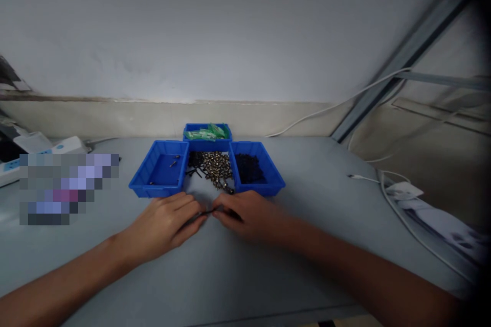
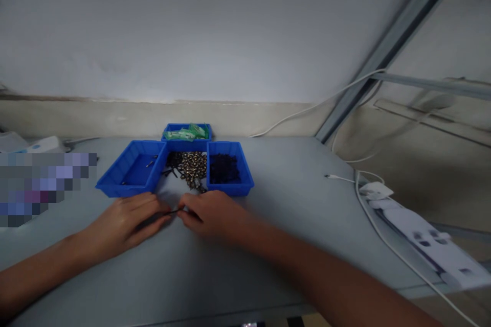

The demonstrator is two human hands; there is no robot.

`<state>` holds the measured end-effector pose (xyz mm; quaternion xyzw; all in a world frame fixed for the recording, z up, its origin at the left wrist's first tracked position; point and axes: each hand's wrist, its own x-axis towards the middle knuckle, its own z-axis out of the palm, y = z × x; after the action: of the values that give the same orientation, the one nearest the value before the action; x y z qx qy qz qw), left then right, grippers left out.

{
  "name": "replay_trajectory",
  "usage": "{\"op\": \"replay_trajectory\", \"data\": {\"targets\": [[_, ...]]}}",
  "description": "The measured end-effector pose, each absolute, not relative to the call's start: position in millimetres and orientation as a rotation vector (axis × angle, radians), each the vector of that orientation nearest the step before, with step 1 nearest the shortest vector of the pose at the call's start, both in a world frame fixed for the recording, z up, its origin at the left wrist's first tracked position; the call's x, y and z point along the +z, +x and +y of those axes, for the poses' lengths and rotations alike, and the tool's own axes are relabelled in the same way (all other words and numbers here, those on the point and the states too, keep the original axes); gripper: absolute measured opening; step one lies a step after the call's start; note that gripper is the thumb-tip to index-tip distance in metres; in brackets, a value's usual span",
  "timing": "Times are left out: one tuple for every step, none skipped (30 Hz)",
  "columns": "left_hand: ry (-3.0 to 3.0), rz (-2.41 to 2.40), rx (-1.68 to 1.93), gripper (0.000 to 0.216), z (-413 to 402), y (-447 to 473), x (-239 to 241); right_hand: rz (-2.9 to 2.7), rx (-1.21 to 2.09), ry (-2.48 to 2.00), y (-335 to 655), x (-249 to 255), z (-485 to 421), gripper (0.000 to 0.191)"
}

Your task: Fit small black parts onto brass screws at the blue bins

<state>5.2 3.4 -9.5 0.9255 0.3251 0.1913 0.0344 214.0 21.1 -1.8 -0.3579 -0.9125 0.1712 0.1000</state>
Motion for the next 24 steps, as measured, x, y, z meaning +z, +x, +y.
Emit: {"op": "replay_trajectory", "data": {"targets": [[2.848, 0.983, 0.591, 0.021, 3.4, 5.2, -10.0, -2.71, 0.497, -1.054, 214.1, -2.3, 21.4, 0.017], [2.85, 0.964, 0.595, 0.021, 3.4, 5.2, -10.4, -2.722, 0.484, -1.046, 214.1, -2.6, 21.6, 0.017], [2.852, 0.945, 0.597, 0.021, 3.1, 5.4, -10.8, -2.738, 0.473, -1.03, 214.0, -2.9, 21.6, 0.017], [2.854, 0.927, 0.598, 0.021, 2.7, 5.6, -11.0, -2.756, 0.461, -1.008, 213.9, -3.0, 21.5, 0.017], [2.858, 0.916, 0.598, 0.022, 2.2, 5.9, -11.1, -2.775, 0.442, -0.98, 213.6, -3.2, 21.3, 0.016], [2.864, 0.907, 0.602, 0.022, 1.5, 6.2, -11.0, -2.793, 0.425, -0.951, 213.1, -3.3, 20.9, 0.016], [2.869, 0.897, 0.605, 0.023, 0.7, 6.4, -10.7, -2.808, 0.41, -0.922, 212.6, -3.5, 20.5, 0.017], [2.875, 0.884, 0.605, 0.023, -0.1, 6.6, -10.4, -2.815, 0.393, -0.902, 212.0, -3.8, 20.0, 0.018], [2.879, 0.868, 0.6, 0.023, -0.8, 6.7, -10.1, -2.817, 0.374, -0.89, 211.3, -4.0, 19.6, 0.019], [2.88, 0.85, 0.599, 0.022, -1.5, 6.8, -9.8, -2.813, 0.36, -0.885, 210.8, -4.2, 19.2, 0.02], [2.875, 0.838, 0.596, 0.021, -2.1, 6.8, -9.7, -2.81, 0.36, -0.884, 210.4, -4.2, 19.0, 0.021], [2.862, 0.834, 0.589, 0.02, -2.5, 6.7, -9.8, -2.806, 0.378, -0.887, 210.2, -4.1, 19.0, 0.021], [2.845, 0.843, 0.583, 0.018, -2.8, 6.7, -10.1, -2.799, 0.407, -0.893, 210.3, -3.7, 19.0, 0.021], [2.828, 0.862, 0.581, 0.017, -3.0, 6.6, -10.4, -2.788, 0.444, -0.903, 210.5, -3.1, 19.0, 0.02], [2.816, 0.889, 0.576, 0.016, -2.9, 6.6, -10.9, -2.778, 0.478, -0.91, 210.8, -2.3, 19.1, 0.019], [2.817, 0.917, 0.564, 0.015, -2.6, 6.6, -11.2, -2.77, 0.503, -0.917, 211.2, -1.4, 19.1, 0.017], [2.831, 0.939, 0.556, 0.016, -2.1, 6.6, -11.5, -2.766, 0.514, -0.925, 211.6, -0.6, 19.0, 0.015], [2.855, 0.953, 0.552, 0.017, -1.6, 6.7, -11.7, -2.772, 0.509, -0.933, 211.8, 0.2, 18.9, 0.015], [2.883, 0.959, 0.553, 0.019, -1.0, 6.9, -11.7, -2.787, 0.49, -0.938, 211.8, 0.8, 18.9, 0.016], [2.91, 0.954, 0.556, 0.021, -0.4, 7.1, -11.7, -2.808, 0.459, -0.94, 211.7, 1.1, 18.8, 0.017], [2.934, 0.94, 0.566, 0.023, 0.0, 7.3, -11.6, -2.827, 0.417, -0.941, 211.3, 1.2, 18.8, 0.018], [2.951, 0.924, 0.577, 0.024, 0.4, 7.7, -11.6, -2.844, 0.374, -0.94, 210.8, 1.1, 18.9, 0.019], [2.961, 0.911, 0.585, 0.024, 0.7, 8.0, -11.6, -2.855, 0.336, -0.935, 210.4, 0.8, 19.1, 0.02], [2.967, 0.905, 0.585, 0.025, 0.8, 8.4, -11.8, -2.862, 0.309, -0.932, 210.0, 0.5, 19.4, 0.021]]}}
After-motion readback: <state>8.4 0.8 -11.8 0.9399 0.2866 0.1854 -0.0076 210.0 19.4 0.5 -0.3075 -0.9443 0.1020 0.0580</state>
